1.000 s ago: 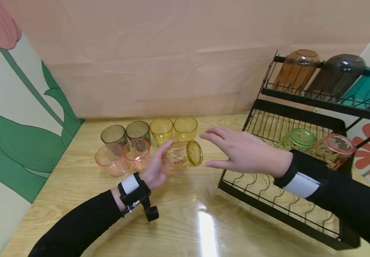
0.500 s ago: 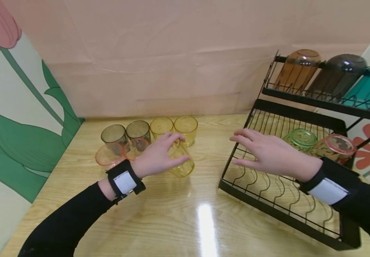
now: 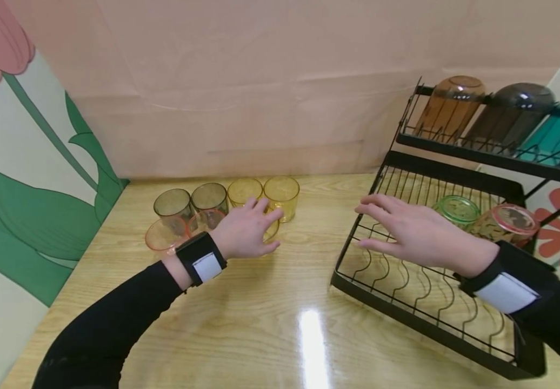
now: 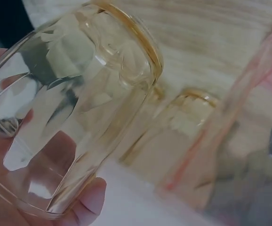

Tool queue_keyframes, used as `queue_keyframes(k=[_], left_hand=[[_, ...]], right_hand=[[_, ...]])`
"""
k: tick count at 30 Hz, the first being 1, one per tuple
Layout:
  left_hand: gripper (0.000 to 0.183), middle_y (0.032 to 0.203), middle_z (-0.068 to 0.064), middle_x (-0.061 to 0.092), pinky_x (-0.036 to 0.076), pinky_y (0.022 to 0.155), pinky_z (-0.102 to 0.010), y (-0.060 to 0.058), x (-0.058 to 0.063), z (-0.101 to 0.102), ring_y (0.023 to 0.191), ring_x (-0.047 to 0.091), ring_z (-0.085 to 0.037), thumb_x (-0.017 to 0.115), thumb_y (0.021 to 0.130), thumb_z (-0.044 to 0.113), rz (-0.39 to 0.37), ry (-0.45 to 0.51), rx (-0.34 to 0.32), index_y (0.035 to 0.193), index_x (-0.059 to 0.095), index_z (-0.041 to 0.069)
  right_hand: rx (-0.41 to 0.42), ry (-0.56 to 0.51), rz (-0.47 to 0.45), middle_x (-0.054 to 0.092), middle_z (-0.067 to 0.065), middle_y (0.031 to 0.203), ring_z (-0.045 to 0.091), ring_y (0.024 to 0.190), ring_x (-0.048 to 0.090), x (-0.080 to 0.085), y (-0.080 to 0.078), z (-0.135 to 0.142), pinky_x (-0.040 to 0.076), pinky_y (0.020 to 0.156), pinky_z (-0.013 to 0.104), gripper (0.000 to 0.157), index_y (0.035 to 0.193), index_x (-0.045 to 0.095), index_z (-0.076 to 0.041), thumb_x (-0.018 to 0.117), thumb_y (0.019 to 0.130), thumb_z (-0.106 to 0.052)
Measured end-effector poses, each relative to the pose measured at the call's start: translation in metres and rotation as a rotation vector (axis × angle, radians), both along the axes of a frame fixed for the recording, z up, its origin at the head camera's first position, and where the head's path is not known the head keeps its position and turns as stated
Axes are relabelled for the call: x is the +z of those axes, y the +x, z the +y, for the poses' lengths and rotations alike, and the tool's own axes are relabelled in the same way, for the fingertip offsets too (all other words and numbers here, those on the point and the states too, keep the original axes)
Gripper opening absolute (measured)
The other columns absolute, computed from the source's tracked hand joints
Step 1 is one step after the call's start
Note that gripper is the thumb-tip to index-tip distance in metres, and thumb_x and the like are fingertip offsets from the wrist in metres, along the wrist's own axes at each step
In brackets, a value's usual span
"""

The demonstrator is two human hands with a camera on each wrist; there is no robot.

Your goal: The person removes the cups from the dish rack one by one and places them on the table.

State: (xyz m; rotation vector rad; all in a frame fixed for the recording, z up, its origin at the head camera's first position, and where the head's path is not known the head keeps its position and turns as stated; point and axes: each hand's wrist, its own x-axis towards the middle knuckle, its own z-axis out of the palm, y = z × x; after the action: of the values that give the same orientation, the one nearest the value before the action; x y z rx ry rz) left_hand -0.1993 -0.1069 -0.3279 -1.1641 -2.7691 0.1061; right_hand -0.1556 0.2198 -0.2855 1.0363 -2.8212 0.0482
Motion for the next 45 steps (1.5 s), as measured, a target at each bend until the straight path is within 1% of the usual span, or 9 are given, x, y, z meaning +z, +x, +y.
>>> queue_keyframes(k=[4,10,17,19,22,27,35,41,45], left_hand=[[0.054,0.111,-0.01,0.042,0.043,0.054,-0.03,-0.003,-0.008,-0.001,0.095,0.042,-0.024,0.05,0.083,0.054,-0.026,0.006,0.025,0.126,0.043,0.022],[0.057,0.124,-0.011,0.041,0.048,0.064,-0.037,-0.008,-0.02,-0.005,0.11,0.042,-0.029,0.05,0.083,0.056,-0.078,0.022,0.081,0.13,0.042,0.023],[0.053,0.111,-0.008,0.044,0.045,0.057,-0.03,-0.012,-0.029,-0.009,0.094,0.045,-0.024,0.051,0.083,0.054,-0.075,0.043,0.072,0.124,0.043,0.022],[0.052,0.108,-0.008,0.044,0.043,0.057,-0.03,-0.013,-0.032,-0.01,0.09,0.044,-0.022,0.052,0.083,0.053,-0.073,0.05,0.073,0.122,0.044,0.021],[0.053,0.107,-0.008,0.044,0.043,0.057,-0.03,-0.013,-0.035,-0.012,0.088,0.043,-0.022,0.053,0.082,0.053,-0.073,0.061,0.08,0.123,0.044,0.02],[0.055,0.114,-0.009,0.045,0.046,0.062,-0.036,-0.013,-0.036,-0.012,0.096,0.045,-0.024,0.053,0.082,0.055,-0.06,0.068,0.091,0.125,0.044,0.023],[0.056,0.127,-0.009,0.044,0.044,0.081,-0.046,-0.016,-0.038,-0.017,0.118,0.04,-0.03,0.05,0.085,0.054,0.057,0.04,0.017,0.129,0.044,0.02],[0.055,0.128,-0.01,0.045,0.042,0.085,-0.045,-0.019,-0.038,-0.02,0.119,0.041,-0.03,0.049,0.086,0.053,0.146,0.014,-0.03,0.128,0.046,0.018],[0.056,0.129,-0.011,0.045,0.04,0.089,-0.045,-0.018,-0.038,-0.02,0.12,0.039,-0.029,0.048,0.086,0.055,0.186,0.017,-0.042,0.127,0.047,0.018]], right_hand=[[-0.006,0.005,0.004,0.041,0.006,0.131,0.019,0.096,0.053,-0.002,0.0,0.002,0.048,0.068,0.037,0.065,0.134,0.04,-0.017,0.044,0.086,-0.06],[0.008,-0.005,-0.023,0.041,0.007,0.131,0.018,0.093,0.055,-0.003,0.0,0.001,0.048,0.068,0.036,0.064,0.134,0.041,-0.016,0.045,0.086,-0.058],[0.068,0.002,-0.008,0.046,0.008,0.125,0.01,0.077,0.053,-0.008,-0.001,-0.004,0.045,0.057,0.027,0.059,0.127,0.047,-0.012,0.048,0.087,-0.055],[0.088,0.001,0.008,0.047,0.007,0.123,0.01,0.077,0.052,-0.01,-0.002,-0.005,0.044,0.055,0.025,0.057,0.124,0.05,-0.013,0.049,0.086,-0.055],[0.11,0.003,0.024,0.048,0.006,0.12,0.011,0.082,0.052,-0.013,-0.003,-0.008,0.045,0.058,0.026,0.056,0.122,0.052,-0.013,0.048,0.086,-0.056],[0.111,0.004,0.024,0.049,0.005,0.119,0.017,0.093,0.053,-0.016,-0.002,-0.009,0.048,0.07,0.034,0.056,0.12,0.054,-0.013,0.046,0.086,-0.057],[0.085,0.009,0.008,0.048,0.003,0.119,0.012,0.086,0.052,-0.016,-0.001,-0.007,0.046,0.06,0.026,0.059,0.12,0.054,-0.014,0.041,0.087,-0.061],[0.075,-0.002,0.001,0.047,0.001,0.119,0.008,0.079,0.051,-0.015,0.0,-0.005,0.045,0.057,0.024,0.056,0.12,0.053,-0.016,0.043,0.087,-0.06],[0.054,-0.006,-0.003,0.048,0.003,0.121,0.012,0.082,0.054,-0.012,0.002,-0.001,0.047,0.061,0.03,0.055,0.121,0.053,-0.016,0.044,0.087,-0.059]])
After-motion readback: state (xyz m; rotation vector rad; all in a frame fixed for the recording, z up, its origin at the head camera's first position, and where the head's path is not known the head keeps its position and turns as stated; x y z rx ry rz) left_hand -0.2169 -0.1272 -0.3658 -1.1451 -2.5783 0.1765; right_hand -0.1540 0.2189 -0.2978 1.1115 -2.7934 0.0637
